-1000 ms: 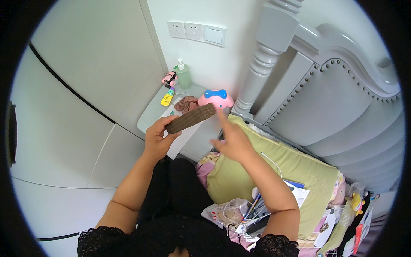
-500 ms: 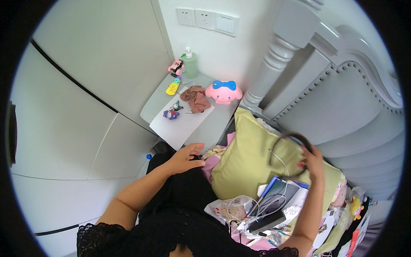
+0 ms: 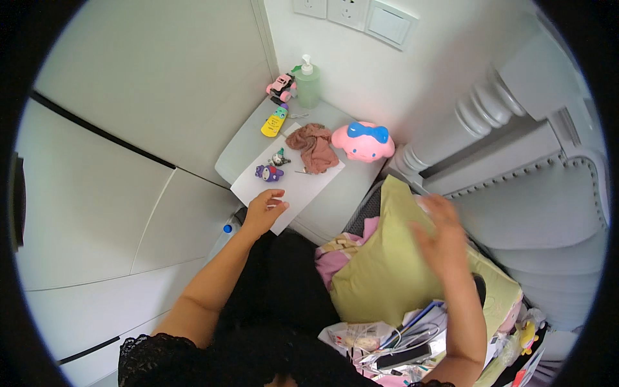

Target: The person cleans a white nightstand by first unplugging a charger and moving various items like a phone, toys, and a bottle onto the bed. They then wipe the nightstand surface with a pink cloth, apply liquid soap to the cloth, and continue wiping the top and front of the nightstand. Finally, they open and close a drawer while wiping the front panel.

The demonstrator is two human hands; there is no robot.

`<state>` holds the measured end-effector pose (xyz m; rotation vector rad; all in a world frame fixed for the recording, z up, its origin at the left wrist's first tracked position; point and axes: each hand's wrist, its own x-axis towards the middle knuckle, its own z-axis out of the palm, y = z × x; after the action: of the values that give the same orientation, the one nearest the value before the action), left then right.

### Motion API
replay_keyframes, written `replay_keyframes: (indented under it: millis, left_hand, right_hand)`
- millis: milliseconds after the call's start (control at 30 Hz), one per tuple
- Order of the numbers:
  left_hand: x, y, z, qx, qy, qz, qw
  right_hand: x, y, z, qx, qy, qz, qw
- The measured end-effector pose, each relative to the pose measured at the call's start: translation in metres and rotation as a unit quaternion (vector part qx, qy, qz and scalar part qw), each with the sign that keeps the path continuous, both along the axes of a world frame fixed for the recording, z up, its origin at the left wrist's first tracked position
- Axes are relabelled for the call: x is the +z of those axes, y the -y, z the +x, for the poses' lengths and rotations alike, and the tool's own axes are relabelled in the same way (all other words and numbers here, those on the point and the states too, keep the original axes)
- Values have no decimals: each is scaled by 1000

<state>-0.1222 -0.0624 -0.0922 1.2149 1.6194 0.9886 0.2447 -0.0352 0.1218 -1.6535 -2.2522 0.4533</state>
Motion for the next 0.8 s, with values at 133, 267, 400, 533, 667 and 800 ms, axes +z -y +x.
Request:
replay_keyframes:
  millis: [133,267,400,533,667,800]
  left_hand:
    - [-3,-42,-18,56,-92,66,992]
    - [-10,-81,-32,66,-92,106,988]
    - [-14,-101,-51,86,-70,82,990]
    - [-20,-119,-52,80,-50,122,988]
    - [-23,-132,-48,83,-23,140,986]
    - [-8,-150,-49,93,-63,177,978]
  right_hand:
    - [-74,-86,-134,155,-38,-51,986]
    - [-169,-193,-218,69,-115,65,989]
    - [-160,-267,-277,-157,-207,125,957]
    - [-168,-298,-303,-246,-206,109,941]
    - [-180,-309,-303,-223,-259,143,929]
    - [-155,-277,-291,-164,-295,122,933]
